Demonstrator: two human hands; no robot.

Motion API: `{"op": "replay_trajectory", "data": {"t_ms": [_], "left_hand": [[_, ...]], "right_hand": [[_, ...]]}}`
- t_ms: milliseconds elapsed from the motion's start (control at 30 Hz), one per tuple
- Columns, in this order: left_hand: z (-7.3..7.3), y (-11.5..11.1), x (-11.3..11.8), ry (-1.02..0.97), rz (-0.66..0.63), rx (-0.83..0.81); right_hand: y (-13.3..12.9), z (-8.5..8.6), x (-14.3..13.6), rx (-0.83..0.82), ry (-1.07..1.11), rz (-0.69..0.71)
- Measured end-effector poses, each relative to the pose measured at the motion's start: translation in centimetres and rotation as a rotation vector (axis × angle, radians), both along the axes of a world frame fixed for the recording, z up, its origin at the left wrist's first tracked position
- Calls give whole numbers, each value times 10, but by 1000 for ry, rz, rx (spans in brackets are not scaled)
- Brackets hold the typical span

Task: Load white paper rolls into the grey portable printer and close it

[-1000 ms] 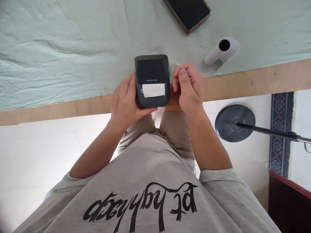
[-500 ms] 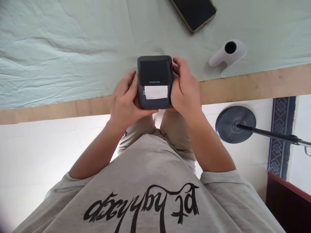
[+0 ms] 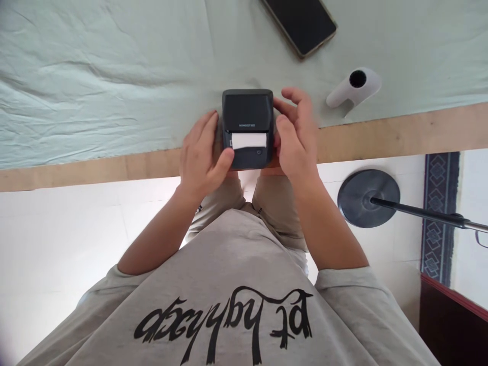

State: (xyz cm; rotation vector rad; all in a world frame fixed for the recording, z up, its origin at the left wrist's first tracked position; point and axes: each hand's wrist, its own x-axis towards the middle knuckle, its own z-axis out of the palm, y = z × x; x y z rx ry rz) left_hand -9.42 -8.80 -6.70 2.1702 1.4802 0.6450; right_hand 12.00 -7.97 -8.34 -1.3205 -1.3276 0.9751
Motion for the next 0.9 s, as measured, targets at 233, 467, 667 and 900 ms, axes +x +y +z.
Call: {"op": "replay_trajectory", "data": {"t_ms": [233, 467, 667, 900], "left_hand": [[1, -1, 3, 22, 5, 21], [-3, -1, 2, 20, 10, 34], [-3, -1, 2, 0, 15, 41], [4, -2, 4, 47, 22, 17]], "right_hand": [[4, 10, 5, 119, -113, -53], [20, 53, -11, 238, -277, -51], [37, 68, -15, 287, -410, -61], [45, 99, -20, -84, -1125, 258]]}}
